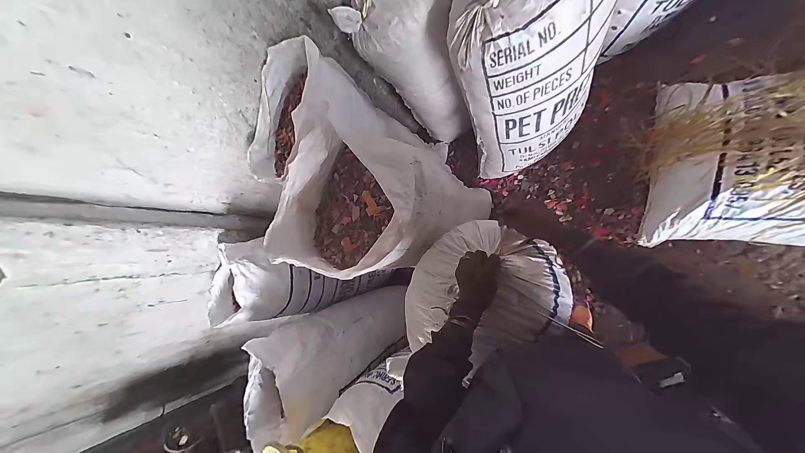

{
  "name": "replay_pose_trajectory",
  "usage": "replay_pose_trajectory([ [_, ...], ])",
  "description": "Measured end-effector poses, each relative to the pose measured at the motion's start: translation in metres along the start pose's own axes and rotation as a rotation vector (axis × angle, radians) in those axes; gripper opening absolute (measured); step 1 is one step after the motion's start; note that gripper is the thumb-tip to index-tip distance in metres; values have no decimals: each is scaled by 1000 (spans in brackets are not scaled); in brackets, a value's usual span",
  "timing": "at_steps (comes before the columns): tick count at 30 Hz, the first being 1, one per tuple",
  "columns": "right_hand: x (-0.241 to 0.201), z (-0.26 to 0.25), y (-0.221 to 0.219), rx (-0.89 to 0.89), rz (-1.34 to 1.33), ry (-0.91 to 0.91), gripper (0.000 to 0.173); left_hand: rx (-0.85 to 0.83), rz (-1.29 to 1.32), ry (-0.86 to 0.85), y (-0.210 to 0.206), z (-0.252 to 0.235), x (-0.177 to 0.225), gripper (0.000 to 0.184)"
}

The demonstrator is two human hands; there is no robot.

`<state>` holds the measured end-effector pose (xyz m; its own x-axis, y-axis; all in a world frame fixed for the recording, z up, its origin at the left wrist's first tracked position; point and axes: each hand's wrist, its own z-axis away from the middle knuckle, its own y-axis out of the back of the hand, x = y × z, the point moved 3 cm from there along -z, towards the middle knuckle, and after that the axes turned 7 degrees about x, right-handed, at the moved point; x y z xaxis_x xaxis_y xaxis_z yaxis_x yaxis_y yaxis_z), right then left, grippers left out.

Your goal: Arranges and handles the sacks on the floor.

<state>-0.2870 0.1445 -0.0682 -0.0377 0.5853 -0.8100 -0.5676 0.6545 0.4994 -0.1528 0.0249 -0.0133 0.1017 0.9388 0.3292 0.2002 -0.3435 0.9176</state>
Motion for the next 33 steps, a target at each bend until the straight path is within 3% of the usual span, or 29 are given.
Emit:
replay_pose_trajectory([
  [2, -30, -13, -10, -110, 12, 84, 26, 88, -14, -52, -4, 4, -3, 19],
  [4, -62, -11, -25, -206, -59, 168, 26, 135, -47, 5, -6, 6, -5, 19],
  [5, -72, -6, -34, -240, -115, 187, 24, 80, -58, 113, -4, 6, -4, 18],
  [7, -74, -2, -44, -278, -214, 157, 19, -261, 9, 531, 11, -6, 2, 25],
  [8, -70, -2, -45, -280, -253, 130, 21, -293, 119, 690, 16, -11, -1, 28],
  [10, -63, 2, -46, -283, -252, 89, 25, -257, 314, 827, 17, -7, -12, 35],
  [14, -64, 3, -45, -300, -115, 145, 17, -279, 453, 820, 20, -3, -19, 35],
  [20, -69, 10, -36, -471, 171, 224, 21, -165, 282, 788, 21, -1, -12, 22],
  [24, -72, 16, -29, -567, 293, 329, 24, -174, 188, 787, 19, -1, -8, 21],
  [28, -56, 12, -26, -577, 61, 552, 23, -8, 222, 644, 17, 2, -14, 13],
  [33, -46, 13, -31, -502, -48, 513, 19, 45, 272, 516, 10, 7, -17, 11],
])
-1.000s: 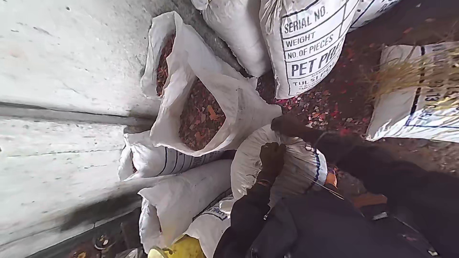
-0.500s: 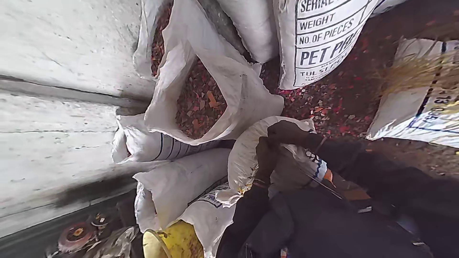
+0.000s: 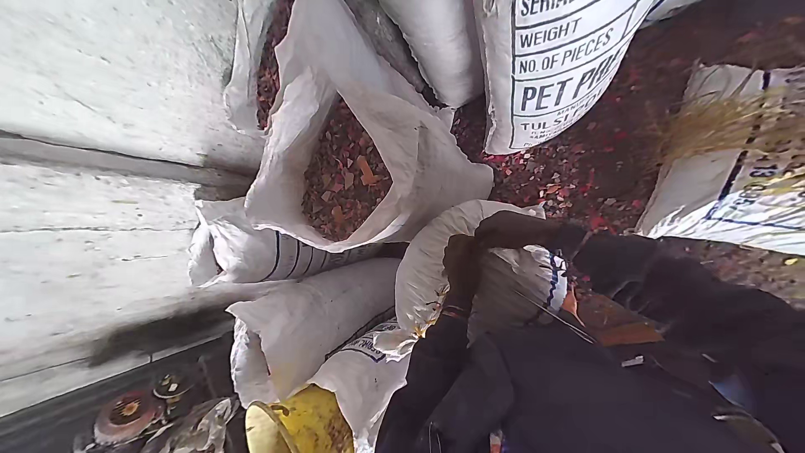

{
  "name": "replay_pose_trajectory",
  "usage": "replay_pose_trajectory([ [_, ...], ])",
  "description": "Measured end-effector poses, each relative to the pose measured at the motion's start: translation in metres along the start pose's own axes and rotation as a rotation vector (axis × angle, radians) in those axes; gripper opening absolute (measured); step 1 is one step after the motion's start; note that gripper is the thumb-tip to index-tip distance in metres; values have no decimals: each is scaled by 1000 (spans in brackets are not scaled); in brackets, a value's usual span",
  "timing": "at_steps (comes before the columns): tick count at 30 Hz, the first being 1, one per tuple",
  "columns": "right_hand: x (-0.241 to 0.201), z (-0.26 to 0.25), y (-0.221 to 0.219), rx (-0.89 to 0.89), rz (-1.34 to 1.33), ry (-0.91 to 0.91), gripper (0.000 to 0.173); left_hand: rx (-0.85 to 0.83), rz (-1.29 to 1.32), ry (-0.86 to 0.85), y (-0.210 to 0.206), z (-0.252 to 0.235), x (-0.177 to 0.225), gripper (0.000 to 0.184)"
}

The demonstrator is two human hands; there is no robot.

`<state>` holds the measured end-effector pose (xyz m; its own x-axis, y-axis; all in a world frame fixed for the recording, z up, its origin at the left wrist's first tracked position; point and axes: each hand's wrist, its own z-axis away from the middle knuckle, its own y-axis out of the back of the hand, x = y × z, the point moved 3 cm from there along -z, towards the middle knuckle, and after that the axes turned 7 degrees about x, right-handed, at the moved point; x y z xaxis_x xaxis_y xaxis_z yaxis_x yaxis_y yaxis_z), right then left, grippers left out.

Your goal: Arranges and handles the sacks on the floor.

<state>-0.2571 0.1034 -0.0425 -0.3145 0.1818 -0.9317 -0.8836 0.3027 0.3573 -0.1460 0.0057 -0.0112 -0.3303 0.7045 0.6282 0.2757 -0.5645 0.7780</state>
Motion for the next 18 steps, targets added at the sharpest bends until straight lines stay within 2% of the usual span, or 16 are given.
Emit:
replay_pose_trajectory([
  [5, -3, 1, 0, 1, 27, -78, 23, -60, -97, 26, 4, 6, 6, 19],
  [9, -3, -2, -1, -17, 61, -110, 24, -192, -359, 46, -1, 6, 11, 29],
  [11, -4, -1, -1, -7, 66, -108, 24, -177, -401, 4, -6, 5, 10, 30],
  [14, -2, 0, -2, 30, 56, -83, 24, -175, -324, 56, -6, 1, 7, 28],
  [18, -6, 2, -1, 64, 19, -145, 23, -115, -55, 108, -3, 0, -7, 18],
])
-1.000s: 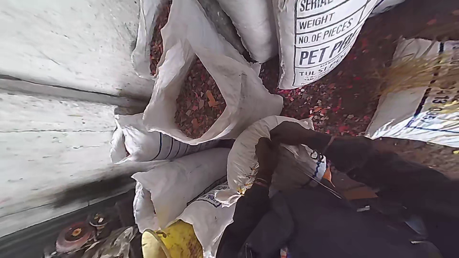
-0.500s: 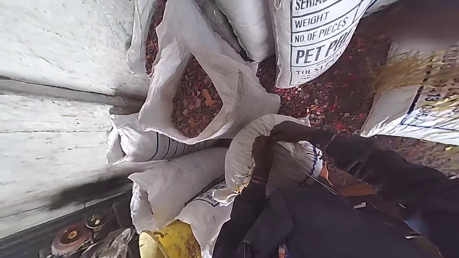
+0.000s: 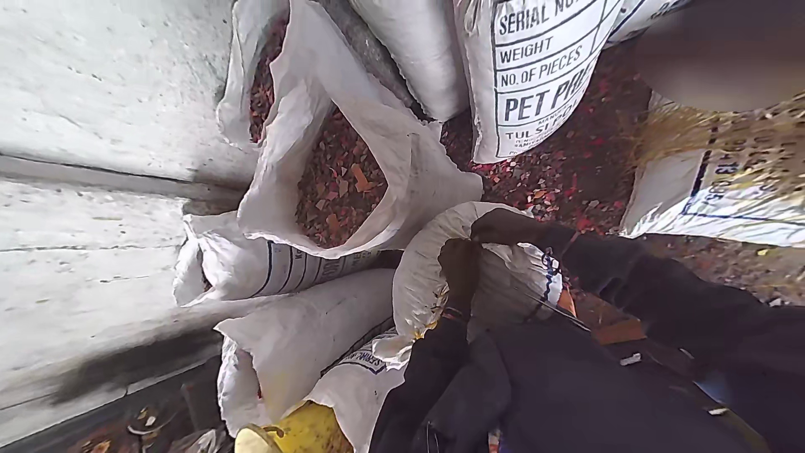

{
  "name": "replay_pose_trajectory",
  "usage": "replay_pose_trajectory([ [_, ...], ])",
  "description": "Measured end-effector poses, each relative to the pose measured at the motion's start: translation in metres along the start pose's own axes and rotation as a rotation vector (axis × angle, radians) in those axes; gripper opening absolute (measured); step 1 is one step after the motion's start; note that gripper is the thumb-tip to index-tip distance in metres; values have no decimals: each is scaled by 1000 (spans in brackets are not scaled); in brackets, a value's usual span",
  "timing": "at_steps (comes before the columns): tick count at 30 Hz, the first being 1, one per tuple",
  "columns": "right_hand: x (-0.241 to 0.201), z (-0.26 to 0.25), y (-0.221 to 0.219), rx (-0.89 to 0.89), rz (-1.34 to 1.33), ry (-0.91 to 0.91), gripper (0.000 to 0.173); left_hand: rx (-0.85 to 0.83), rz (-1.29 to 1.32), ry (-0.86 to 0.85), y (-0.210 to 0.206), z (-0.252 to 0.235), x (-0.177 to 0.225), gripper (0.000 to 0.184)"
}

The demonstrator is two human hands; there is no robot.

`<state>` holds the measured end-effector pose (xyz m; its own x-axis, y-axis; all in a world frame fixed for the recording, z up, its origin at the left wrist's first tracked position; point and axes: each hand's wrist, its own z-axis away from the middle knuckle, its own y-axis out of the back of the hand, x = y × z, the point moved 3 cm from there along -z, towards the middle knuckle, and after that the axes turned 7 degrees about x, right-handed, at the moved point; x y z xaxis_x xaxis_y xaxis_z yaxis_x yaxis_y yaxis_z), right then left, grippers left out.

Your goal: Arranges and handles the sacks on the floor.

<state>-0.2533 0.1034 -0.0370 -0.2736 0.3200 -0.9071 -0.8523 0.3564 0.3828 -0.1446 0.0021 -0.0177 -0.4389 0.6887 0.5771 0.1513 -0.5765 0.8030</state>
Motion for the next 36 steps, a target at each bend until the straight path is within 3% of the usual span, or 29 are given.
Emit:
replay_pose_trajectory([
  [3, 4, 10, -1, 211, -105, -80, 17, -82, 159, 11, 2, -2, -9, 16],
  [7, 19, 32, -1, 489, -111, -247, 21, -115, 375, 73, 4, -3, -19, 15],
  [10, 28, 59, -3, 559, -80, -344, 24, -125, 515, 96, 4, -5, -24, 16],
  [13, 24, 89, -13, 634, -42, -314, 24, -134, 661, 149, 2, -4, -25, 14],
  [18, -1, 93, -37, 721, -12, -180, 70, -158, 824, 182, 4, -5, -22, 12],
  [20, -12, 83, -40, 815, -20, -75, 60, -183, 855, 207, 4, -5, -20, 13],
  [23, -30, 65, -51, 869, 101, 148, 30, -191, 887, 215, 8, -5, -17, 13],
  [25, -38, 63, -58, 785, 227, 135, 29, -162, 905, 251, 10, -5, -17, 11],
  [27, -37, 70, -52, 716, 209, -31, 28, -146, 843, 300, 18, -3, -14, 13],
  [29, -30, 76, -33, 790, 107, -280, 20, -160, 748, 239, 28, 8, -18, 19],
  [31, -11, 67, -20, 835, 55, -487, 30, -145, 566, 113, 37, 27, -34, 22],
  [33, 11, 44, -21, 831, 88, -546, 34, -145, 412, 3, 43, 51, -52, 24],
  [36, 29, 20, -21, 830, 149, -487, 33, -86, 333, -225, 48, 62, -61, 20],
])
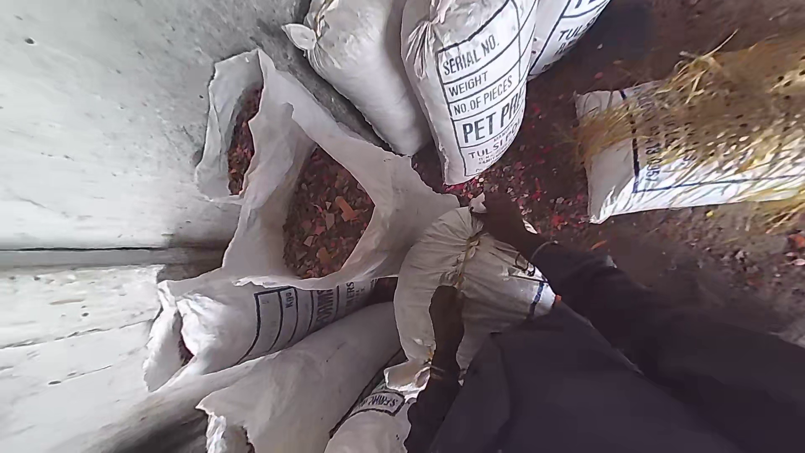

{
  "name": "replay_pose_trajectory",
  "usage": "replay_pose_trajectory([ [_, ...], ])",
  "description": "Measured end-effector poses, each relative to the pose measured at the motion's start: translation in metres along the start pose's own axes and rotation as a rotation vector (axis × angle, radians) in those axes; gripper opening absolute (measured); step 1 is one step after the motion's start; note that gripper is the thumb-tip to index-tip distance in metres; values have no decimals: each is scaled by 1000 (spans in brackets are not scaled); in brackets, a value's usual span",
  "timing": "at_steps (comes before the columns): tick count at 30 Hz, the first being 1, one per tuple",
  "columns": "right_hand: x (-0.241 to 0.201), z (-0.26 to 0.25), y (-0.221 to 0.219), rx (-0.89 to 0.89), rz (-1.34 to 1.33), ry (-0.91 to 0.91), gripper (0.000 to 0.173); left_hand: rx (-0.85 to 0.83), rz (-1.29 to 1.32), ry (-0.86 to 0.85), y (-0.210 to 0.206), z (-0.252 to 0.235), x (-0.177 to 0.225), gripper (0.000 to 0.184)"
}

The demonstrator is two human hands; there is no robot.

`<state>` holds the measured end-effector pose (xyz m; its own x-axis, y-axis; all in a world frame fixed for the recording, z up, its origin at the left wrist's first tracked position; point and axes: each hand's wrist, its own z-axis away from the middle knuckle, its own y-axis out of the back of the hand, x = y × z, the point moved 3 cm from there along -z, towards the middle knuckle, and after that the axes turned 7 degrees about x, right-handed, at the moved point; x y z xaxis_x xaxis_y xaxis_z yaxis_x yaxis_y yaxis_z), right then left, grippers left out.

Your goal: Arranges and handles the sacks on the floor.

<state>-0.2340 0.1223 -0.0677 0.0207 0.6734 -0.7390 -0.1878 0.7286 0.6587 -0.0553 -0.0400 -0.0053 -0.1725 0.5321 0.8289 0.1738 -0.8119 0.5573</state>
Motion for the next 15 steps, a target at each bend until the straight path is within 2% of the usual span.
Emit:
replay_pose_trajectory([
  [2, 3, -6, -5, -9, 8, 13, 32, -54, -7, -124, -2, -7, 11, 18],
  [4, 4, -6, -4, -50, 35, -16, 34, -184, 69, -263, -16, -22, 23, 19],
  [7, 2, -8, -3, -119, 77, -20, 38, -398, 180, -366, -49, -53, 45, 21],
  [8, 2, -11, -4, -113, 82, 14, 38, -426, 207, -339, -57, -64, 52, 23],
  [10, -1, -9, 0, -111, 60, 47, 37, -339, 306, -171, -63, -72, 61, 22],
  [12, -2, -6, -1, -137, 92, 48, 39, -168, 463, 13, -56, -61, 60, 24],
  [15, -8, 6, -4, -153, 158, 60, 40, -138, 565, 116, -30, -29, 56, 31],
])
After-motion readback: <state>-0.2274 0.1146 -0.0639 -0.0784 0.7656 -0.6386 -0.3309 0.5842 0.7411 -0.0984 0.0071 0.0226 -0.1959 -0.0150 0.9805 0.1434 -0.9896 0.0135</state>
